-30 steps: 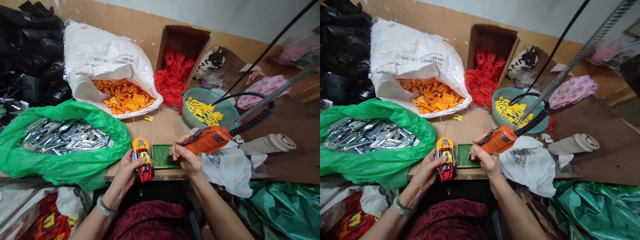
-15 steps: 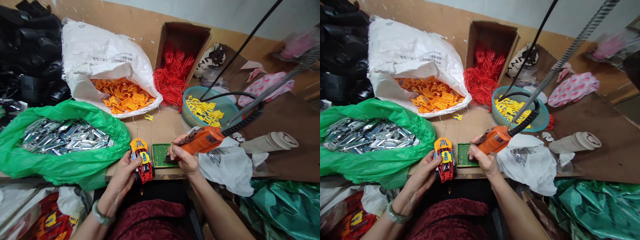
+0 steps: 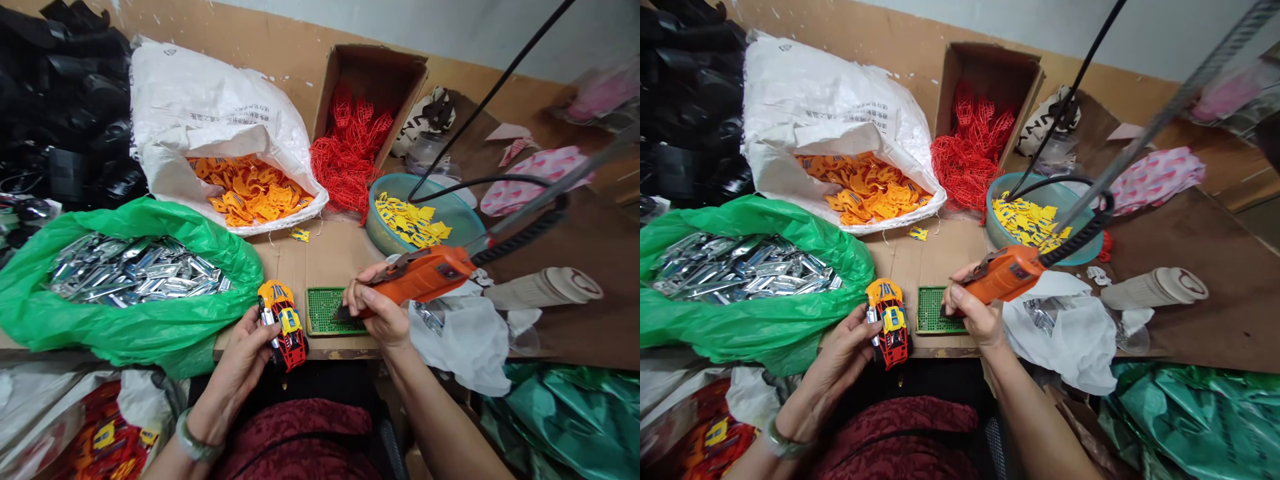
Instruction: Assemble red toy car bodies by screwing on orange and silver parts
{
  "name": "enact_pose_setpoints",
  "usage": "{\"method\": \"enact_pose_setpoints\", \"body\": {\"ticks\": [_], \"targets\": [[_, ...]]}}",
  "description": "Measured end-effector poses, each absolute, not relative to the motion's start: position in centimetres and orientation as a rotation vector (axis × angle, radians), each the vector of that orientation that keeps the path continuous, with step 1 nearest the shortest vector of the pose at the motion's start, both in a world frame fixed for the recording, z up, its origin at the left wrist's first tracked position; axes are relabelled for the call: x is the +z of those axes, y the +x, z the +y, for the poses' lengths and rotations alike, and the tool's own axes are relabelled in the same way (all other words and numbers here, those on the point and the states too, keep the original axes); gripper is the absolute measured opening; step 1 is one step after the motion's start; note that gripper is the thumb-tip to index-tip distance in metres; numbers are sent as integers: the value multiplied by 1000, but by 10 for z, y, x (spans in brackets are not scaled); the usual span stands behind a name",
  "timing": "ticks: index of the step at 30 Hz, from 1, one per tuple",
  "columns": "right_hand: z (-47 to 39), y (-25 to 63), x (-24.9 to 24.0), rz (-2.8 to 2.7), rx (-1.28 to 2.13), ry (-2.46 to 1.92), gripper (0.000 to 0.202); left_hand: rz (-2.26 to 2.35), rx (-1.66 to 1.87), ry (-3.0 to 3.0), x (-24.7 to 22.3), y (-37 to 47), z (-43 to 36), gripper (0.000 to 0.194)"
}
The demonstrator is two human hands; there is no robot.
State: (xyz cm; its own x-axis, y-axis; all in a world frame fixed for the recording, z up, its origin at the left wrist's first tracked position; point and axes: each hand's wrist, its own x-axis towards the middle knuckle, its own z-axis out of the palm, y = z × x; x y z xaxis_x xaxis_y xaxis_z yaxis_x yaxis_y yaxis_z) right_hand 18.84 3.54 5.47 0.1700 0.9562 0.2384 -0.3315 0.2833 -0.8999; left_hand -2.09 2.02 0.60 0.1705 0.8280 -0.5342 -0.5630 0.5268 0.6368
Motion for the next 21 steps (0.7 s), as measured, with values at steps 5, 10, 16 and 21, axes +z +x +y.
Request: {"method": "enact_pose_setpoints", "body": {"ticks": [5, 10, 16, 21], "targets": [[43, 179, 87, -947, 1064, -709, 20, 970, 1012, 356, 6, -20, 18, 58], [45, 156, 99, -982, 1149, -631, 19, 957, 1018, 372, 8, -19, 15, 58], [43, 138, 99, -1028, 1240, -557, 19, 938, 1022, 353, 4, -23, 15, 59], [41, 135, 97, -1010, 1270, -545, 19, 885, 1012, 337, 0, -25, 14, 55]]}}
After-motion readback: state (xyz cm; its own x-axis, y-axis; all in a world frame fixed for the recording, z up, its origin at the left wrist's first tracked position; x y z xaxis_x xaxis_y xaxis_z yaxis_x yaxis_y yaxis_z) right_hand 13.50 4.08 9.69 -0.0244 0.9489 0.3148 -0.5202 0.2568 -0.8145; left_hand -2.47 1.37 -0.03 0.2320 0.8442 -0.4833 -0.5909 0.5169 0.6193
